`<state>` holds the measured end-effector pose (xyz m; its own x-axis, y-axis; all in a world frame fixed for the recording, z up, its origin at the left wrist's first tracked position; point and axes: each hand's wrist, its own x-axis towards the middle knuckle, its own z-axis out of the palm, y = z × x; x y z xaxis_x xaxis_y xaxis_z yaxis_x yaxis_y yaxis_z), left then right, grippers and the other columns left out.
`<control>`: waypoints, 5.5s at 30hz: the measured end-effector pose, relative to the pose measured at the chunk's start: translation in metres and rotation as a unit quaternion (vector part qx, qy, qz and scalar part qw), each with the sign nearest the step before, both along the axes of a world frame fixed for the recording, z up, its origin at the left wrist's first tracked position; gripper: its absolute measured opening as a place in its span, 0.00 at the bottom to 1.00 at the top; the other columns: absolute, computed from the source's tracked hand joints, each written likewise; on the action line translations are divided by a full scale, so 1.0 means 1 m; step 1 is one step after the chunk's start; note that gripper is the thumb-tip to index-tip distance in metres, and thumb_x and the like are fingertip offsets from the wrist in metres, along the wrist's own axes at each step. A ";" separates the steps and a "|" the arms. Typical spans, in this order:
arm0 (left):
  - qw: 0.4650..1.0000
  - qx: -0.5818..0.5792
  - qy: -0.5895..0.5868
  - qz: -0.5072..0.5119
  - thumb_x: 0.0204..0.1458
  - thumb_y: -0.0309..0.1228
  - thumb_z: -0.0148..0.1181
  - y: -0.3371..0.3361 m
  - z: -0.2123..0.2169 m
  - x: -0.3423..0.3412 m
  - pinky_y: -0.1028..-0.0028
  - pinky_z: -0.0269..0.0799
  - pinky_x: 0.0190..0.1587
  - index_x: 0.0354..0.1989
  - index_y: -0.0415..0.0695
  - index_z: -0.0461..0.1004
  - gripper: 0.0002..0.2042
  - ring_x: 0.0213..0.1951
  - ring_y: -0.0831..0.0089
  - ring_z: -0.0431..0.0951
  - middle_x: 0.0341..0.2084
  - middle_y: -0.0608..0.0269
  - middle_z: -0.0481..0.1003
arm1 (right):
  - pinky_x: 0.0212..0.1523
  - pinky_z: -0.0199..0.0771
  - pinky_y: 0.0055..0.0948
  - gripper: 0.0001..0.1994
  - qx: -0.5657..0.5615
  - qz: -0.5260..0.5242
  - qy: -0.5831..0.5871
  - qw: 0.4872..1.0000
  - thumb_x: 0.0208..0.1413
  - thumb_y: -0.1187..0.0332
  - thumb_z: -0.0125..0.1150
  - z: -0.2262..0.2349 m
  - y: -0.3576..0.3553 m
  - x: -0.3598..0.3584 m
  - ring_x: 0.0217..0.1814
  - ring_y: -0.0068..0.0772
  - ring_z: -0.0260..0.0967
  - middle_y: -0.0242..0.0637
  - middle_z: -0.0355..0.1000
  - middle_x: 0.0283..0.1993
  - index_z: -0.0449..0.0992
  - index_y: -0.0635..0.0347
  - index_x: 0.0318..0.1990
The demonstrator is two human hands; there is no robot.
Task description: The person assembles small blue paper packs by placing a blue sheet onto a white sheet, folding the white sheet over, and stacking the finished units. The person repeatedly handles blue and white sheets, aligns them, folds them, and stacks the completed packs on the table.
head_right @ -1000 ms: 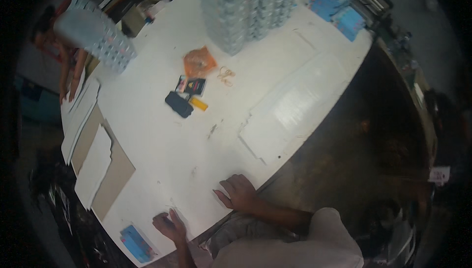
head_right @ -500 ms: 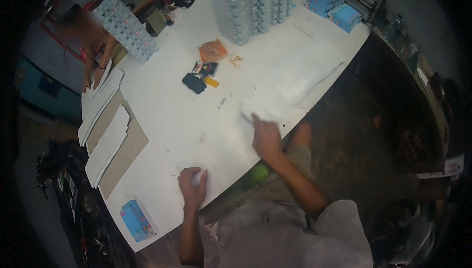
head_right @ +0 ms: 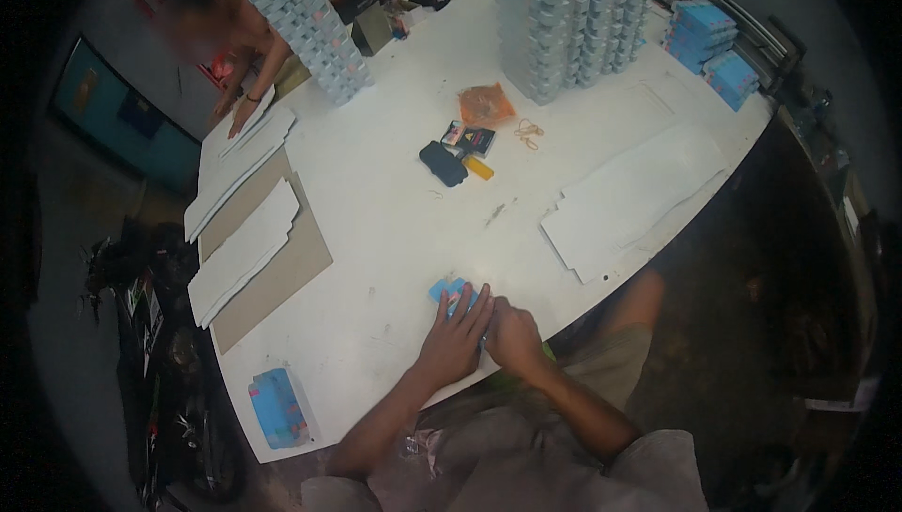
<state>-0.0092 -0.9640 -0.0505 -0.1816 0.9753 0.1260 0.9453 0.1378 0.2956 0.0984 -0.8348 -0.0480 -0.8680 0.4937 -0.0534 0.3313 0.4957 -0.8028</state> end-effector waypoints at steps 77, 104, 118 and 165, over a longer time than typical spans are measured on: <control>0.994 -0.010 -0.070 -0.083 0.60 0.33 0.58 0.042 0.005 -0.009 0.41 0.45 0.77 0.72 0.30 0.60 0.33 0.76 0.39 0.54 0.74 0.37 0.58 | 0.60 0.71 0.52 0.18 0.359 -0.168 -0.047 0.917 0.59 0.72 0.62 0.016 0.108 0.006 0.56 0.54 0.75 0.55 0.78 0.50 0.74 0.67 0.56; 0.993 0.001 -0.118 -0.019 0.64 0.39 0.57 0.041 -0.006 -0.003 0.46 0.51 0.75 0.71 0.34 0.64 0.30 0.76 0.53 0.59 0.72 0.46 0.65 | 0.46 0.69 0.47 0.24 0.368 -0.071 0.077 0.924 0.55 0.75 0.64 0.002 0.088 0.011 0.43 0.55 0.70 0.51 0.72 0.44 0.74 0.67 0.61; 0.992 -0.010 -0.094 -0.084 0.61 0.41 0.61 0.056 0.020 -0.007 0.46 0.49 0.76 0.70 0.34 0.66 0.33 0.76 0.48 0.57 0.74 0.46 0.62 | 0.47 0.69 0.47 0.22 0.386 -0.141 0.107 0.905 0.52 0.83 0.57 -0.012 0.135 0.015 0.42 0.54 0.70 0.47 0.75 0.37 0.78 0.64 0.56; 0.996 0.029 -0.084 0.005 0.62 0.40 0.59 0.048 -0.002 0.007 0.52 0.54 0.70 0.69 0.42 0.71 0.28 0.68 0.51 0.67 0.70 0.47 0.67 | 0.42 0.71 0.48 0.17 0.341 -0.055 0.092 0.934 0.61 0.73 0.63 -0.002 0.103 0.015 0.40 0.55 0.72 0.52 0.73 0.41 0.76 0.66 0.57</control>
